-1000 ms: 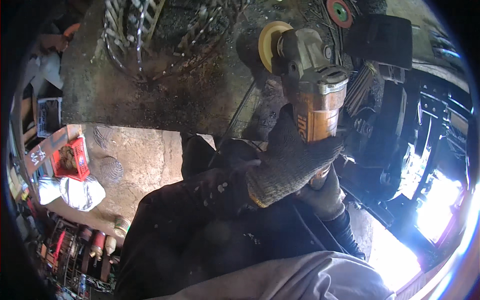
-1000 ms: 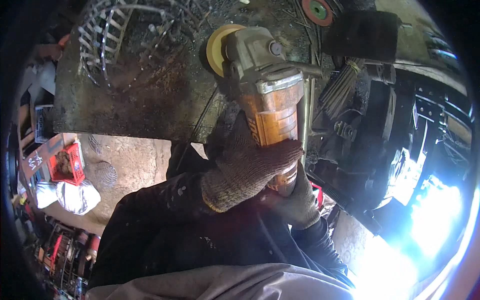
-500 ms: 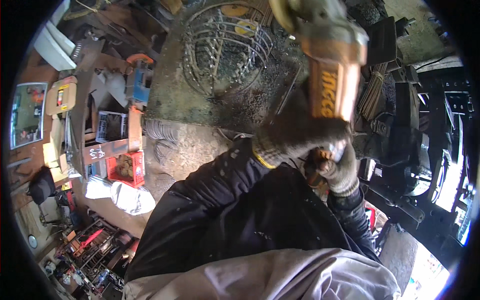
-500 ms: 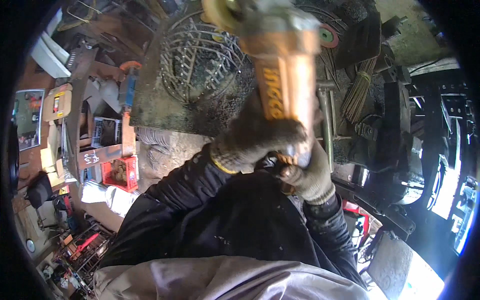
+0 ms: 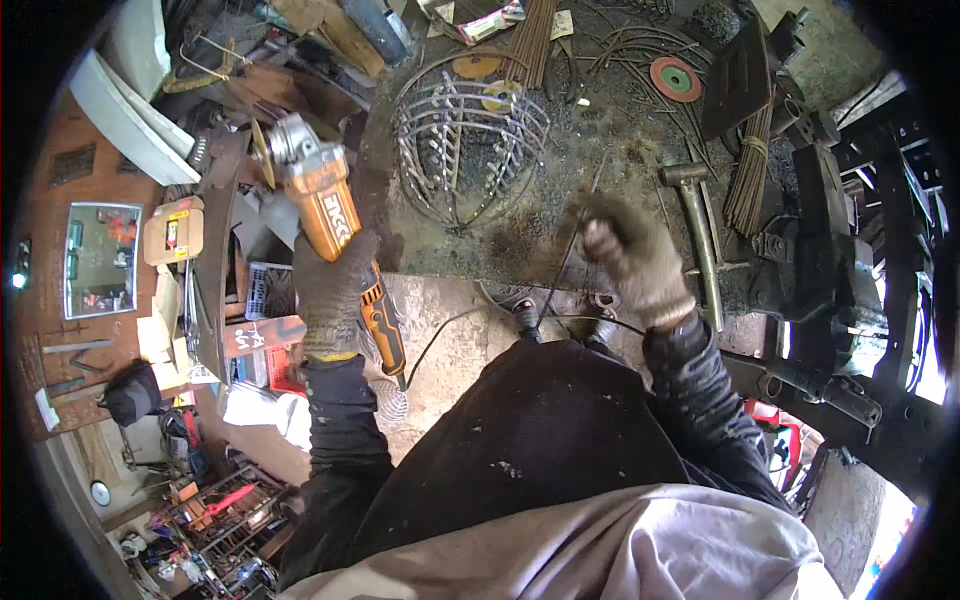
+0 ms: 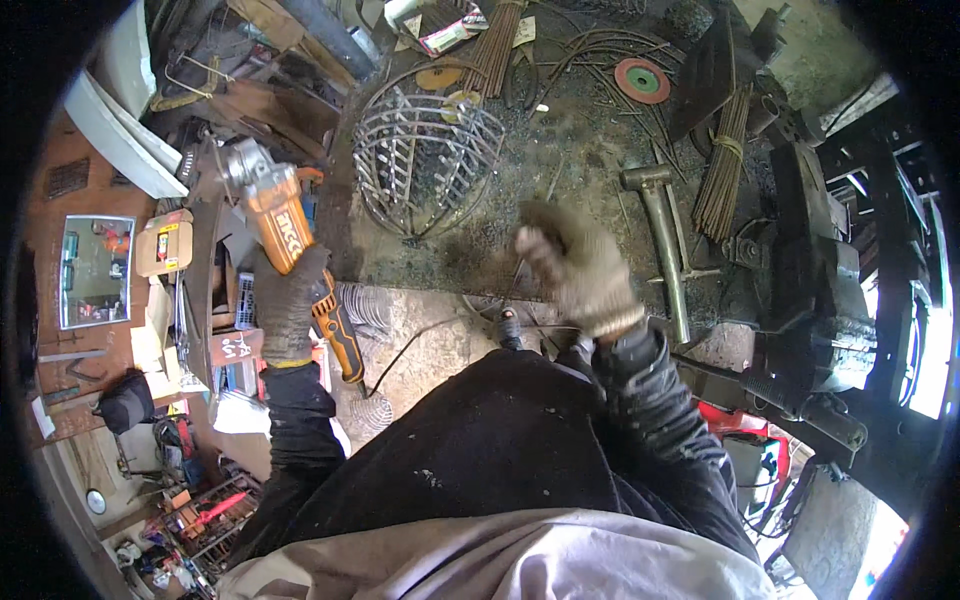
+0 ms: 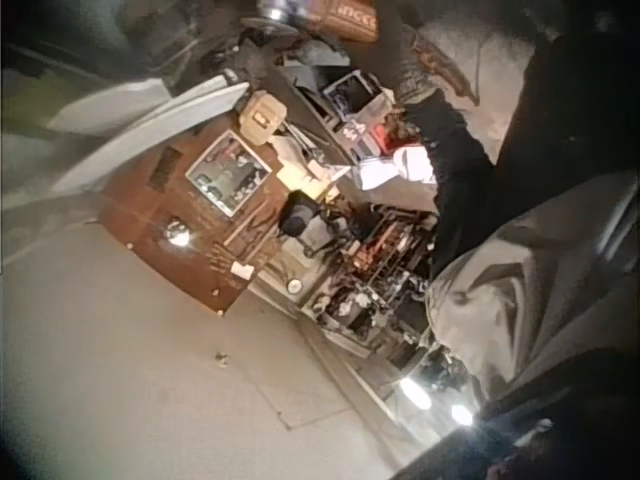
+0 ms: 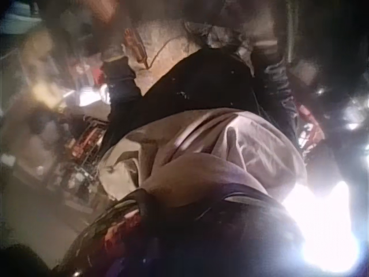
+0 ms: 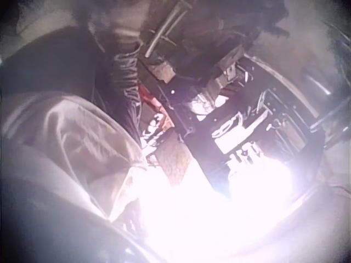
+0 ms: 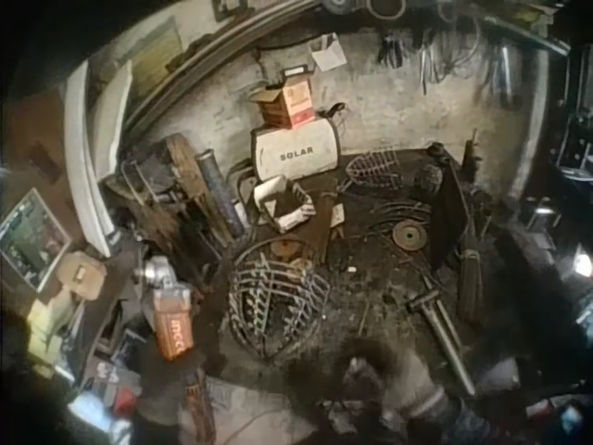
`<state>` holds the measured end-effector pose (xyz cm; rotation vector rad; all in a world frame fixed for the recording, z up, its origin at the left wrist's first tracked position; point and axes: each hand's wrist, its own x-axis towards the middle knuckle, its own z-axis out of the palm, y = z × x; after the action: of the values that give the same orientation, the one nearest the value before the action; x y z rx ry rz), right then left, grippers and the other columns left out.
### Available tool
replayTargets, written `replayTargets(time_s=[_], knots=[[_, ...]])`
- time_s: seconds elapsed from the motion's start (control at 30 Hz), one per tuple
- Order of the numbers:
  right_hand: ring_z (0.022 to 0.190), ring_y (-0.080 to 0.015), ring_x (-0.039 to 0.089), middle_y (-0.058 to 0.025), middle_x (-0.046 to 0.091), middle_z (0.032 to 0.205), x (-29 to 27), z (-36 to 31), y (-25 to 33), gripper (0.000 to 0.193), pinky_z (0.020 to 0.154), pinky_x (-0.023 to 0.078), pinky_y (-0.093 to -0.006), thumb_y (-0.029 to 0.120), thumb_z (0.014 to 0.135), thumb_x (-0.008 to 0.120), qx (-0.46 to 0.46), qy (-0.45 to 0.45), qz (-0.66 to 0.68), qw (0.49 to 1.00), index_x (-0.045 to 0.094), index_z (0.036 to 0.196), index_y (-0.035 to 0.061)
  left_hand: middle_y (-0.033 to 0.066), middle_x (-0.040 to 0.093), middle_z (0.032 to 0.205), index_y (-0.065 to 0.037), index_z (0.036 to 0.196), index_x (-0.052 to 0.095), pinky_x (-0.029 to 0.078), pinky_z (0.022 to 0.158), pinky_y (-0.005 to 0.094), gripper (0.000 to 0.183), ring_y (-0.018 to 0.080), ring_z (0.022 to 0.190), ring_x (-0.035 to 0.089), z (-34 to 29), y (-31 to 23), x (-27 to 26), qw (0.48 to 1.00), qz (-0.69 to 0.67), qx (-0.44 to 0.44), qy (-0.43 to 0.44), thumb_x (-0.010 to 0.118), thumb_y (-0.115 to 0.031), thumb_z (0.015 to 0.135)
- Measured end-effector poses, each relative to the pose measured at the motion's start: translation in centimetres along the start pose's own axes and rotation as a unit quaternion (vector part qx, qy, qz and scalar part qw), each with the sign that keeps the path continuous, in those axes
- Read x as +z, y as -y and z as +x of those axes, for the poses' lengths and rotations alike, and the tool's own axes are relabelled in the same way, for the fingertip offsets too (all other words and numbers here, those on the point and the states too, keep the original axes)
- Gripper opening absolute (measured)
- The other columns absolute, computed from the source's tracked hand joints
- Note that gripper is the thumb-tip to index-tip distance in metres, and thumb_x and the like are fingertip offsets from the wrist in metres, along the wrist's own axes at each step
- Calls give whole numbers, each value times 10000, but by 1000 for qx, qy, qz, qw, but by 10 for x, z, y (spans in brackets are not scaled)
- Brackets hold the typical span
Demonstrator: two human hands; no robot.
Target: The person welds metal rods together onto a curved metal cage structure using a welding tool and then smooths the joints with a handheld power grinder.
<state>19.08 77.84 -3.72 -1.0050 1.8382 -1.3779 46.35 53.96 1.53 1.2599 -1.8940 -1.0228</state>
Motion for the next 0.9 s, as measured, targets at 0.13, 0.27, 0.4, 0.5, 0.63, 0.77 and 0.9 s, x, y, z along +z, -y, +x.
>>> replayTargets(time_s=[0.13,0.27,0.4,0.5,0.63,0.77,0.9], knots=[[1096,-319,699,-194,729,1151,-12,105,35,520,953,537,-382,469,986,603,-94,-111,-57,988,675,1262,34,113,704,953,-10,1158,605,552,726,353,512,211,823,705,17,27,7,991,91,-94,-18,828,-287,789],[944,-230,707,-108,750,1070,-21,238,54,442,889,541,-354,431,950,681,-104,-106,-234,961,707,1273,131,168,715,1075,-1,1168,608,544,828,401,626,307,953,709,22,5,32,974,193,-117,-26,873,-331,707],[1016,-292,713,-83,750,1150,44,334,40,380,931,543,-408,391,929,687,-128,103,-387,907,713,1277,240,156,710,1086,-23,1198,612,548,851,408,630,299,975,703,29,41,5,979,188,-74,-10,871,-324,709],[1029,-309,707,-73,747,1161,78,382,6,380,927,550,-424,367,920,693,-148,164,-498,838,706,1286,268,143,705,1104,-44,1265,598,556,865,400,653,287,989,704,37,26,8,973,212,-91,21,862,-296,723],[999,-312,707,-65,741,1165,88,425,-32,371,880,570,-464,325,929,696,-224,223,-583,749,695,1300,313,156,701,1123,-43,1277,587,555,873,415,645,302,1013,704,52,38,24,979,190,-62,40,847,-281,737],[953,-301,713,-56,747,1134,109,395,0,397,854,580,-460,270,912,699,-206,269,-578,742,692,1306,311,199,686,1133,-36,1273,565,548,874,459,654,395,1054,675,56,56,16,974,215,-41,55,824,-320,744],[924,-305,714,-67,750,1112,110,397,-7,359,825,582,-458,261,933,683,-270,267,-541,750,702,1290,277,218,676,1116,-25,1231,561,549,852,475,585,414,1031,668,56,51,14,961,271,-21,49,803,-308,779]])
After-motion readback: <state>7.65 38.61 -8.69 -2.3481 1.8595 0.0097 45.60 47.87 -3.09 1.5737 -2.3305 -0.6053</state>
